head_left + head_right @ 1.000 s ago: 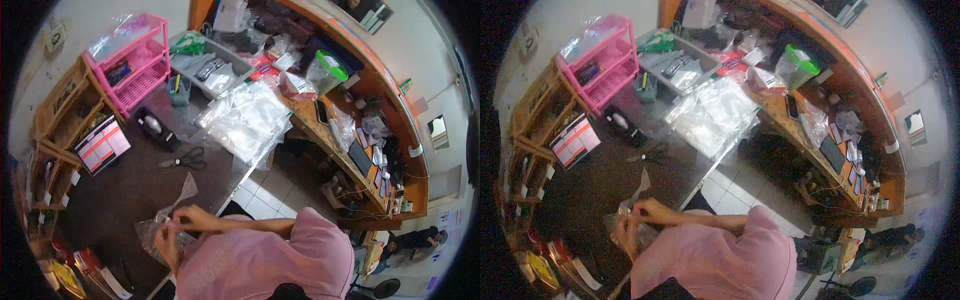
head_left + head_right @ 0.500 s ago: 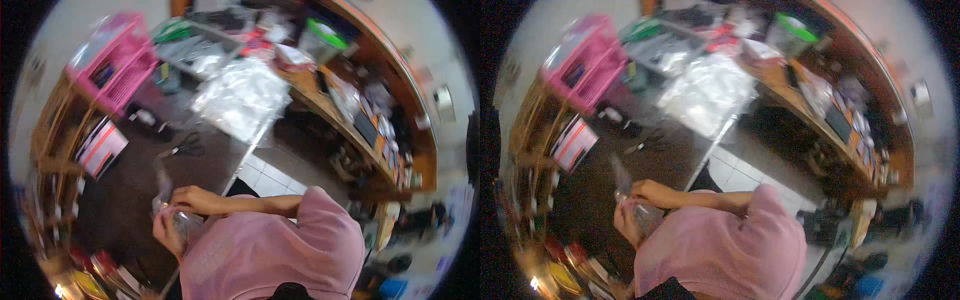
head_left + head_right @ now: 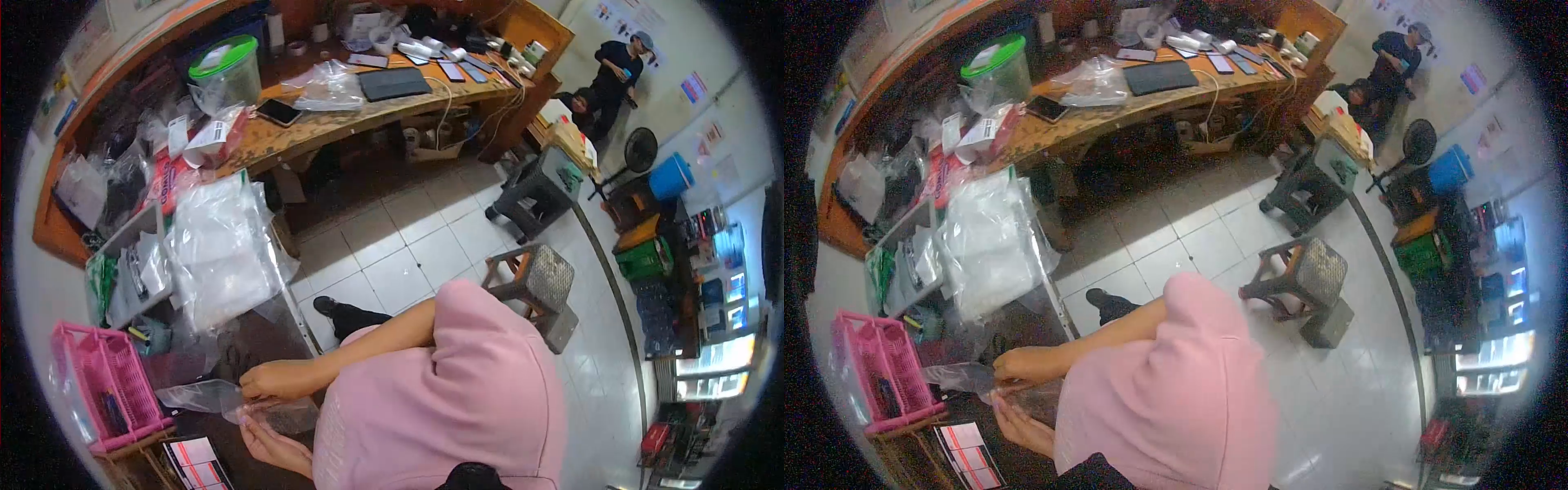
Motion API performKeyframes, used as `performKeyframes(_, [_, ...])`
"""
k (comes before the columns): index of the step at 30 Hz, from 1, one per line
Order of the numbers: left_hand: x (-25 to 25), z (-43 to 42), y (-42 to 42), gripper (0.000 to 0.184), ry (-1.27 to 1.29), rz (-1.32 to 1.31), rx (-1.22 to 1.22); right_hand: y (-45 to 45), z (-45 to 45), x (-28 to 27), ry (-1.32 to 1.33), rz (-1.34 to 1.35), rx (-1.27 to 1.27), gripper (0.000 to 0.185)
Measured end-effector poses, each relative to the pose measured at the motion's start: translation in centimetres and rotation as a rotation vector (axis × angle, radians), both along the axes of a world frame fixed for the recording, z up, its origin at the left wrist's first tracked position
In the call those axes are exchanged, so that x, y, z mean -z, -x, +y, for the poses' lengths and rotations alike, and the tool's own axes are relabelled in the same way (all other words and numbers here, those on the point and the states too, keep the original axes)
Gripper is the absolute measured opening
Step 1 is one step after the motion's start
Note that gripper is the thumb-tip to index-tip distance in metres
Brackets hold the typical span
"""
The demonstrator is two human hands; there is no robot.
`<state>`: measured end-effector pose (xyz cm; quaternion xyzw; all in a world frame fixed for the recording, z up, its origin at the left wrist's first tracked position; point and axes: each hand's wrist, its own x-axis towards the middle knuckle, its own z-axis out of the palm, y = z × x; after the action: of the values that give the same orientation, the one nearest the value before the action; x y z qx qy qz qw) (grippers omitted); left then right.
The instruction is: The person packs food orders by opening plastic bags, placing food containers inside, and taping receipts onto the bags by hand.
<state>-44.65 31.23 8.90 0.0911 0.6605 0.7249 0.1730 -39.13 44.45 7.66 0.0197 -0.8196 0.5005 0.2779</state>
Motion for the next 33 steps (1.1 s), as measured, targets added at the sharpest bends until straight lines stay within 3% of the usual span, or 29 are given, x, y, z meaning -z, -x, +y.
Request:
performKeyframes(3, [1.8, 0.1, 1.4, 0.035, 0.069, -0.051, 0.085, -0.7, 0.7, 0.4, -0.046, 0.001, 0.010, 0.020])
performKeyframes(6, [4.0, 0.2, 2.1, 0.036, -0.146, -0.135, 0.095, -0.6, 1.3, 1.0, -0.051, -0.051, -0.043, 0.019])
performKeyframes(9, [3.5, -0.1, 1.2, 0.036, -0.049, -0.203, -0.036, 0.2, 2.0, 1.0, -0.055, -0.047, -0.102, 0.018])
performKeyframes(15, [2.4, -1.1, 0.4, 0.034, -0.128, -0.200, 0.016, 2.8, 2.3, 1.8, 0.016, -0.066, -0.312, 0.013])
performKeyframes(18, [2.3, -0.9, -0.5, 0.033, -0.042, -0.274, -0.313, 3.9, 2.2, 1.8, 0.116, -0.058, -0.394, 0.013])
performKeyframes(20, [-1.0, 1.0, -1.5, 0.032, -0.070, -0.326, -0.304, 5.0, 2.0, 2.3, 0.195, 0.014, -0.441, 0.016])
performKeyframes(22, [-1.9, 2.1, -1.0, 0.031, -0.028, -0.255, -0.286, 5.3, 2.3, 0.9, 0.314, -0.165, -0.510, 0.026])
performKeyframes(23, [-1.0, 1.7, -0.5, 0.030, 0.041, -0.162, -0.249, 5.8, 2.4, 1.1, 0.214, -0.217, -0.557, 0.025])
performKeyframes(25, [2.4, -0.9, 1.1, 0.026, -0.154, -0.161, -0.117, 7.1, 1.6, 3.9, 0.335, -0.232, -0.596, 0.022])
performKeyframes(26, [3.2, -2.8, 1.9, 0.024, -0.252, -0.150, -0.031, 7.1, 2.3, 1.9, 0.730, -0.309, -0.664, 0.018])
performKeyframes(27, [2.6, -4.6, 2.6, 0.022, 0.057, 0.015, -0.177, 7.8, 3.8, 1.8, 1.019, -0.591, -0.713, 0.011])
performKeyframes(28, [1.4, -6.3, 3.0, 0.019, 0.369, 0.166, -0.313, 8.5, 5.1, 1.7, 1.341, -0.533, -0.778, 0.008])
performKeyframes(29, [0.6, -7.3, 3.1, 0.017, 0.690, 0.309, -0.438, 8.1, 6.1, 0.0, 1.432, -0.602, -0.698, 0.010])
performKeyframes(32, [0.3, -6.4, 2.9, 0.017, 0.755, 0.339, -0.614, 8.5, 6.4, -0.3, 1.460, -0.664, -0.729, 0.015])
performKeyframes(33, [0.4, -5.5, 3.2, 0.020, 0.758, 0.480, -0.608, 9.3, 6.4, -0.7, 1.247, -0.741, -0.734, 0.022])
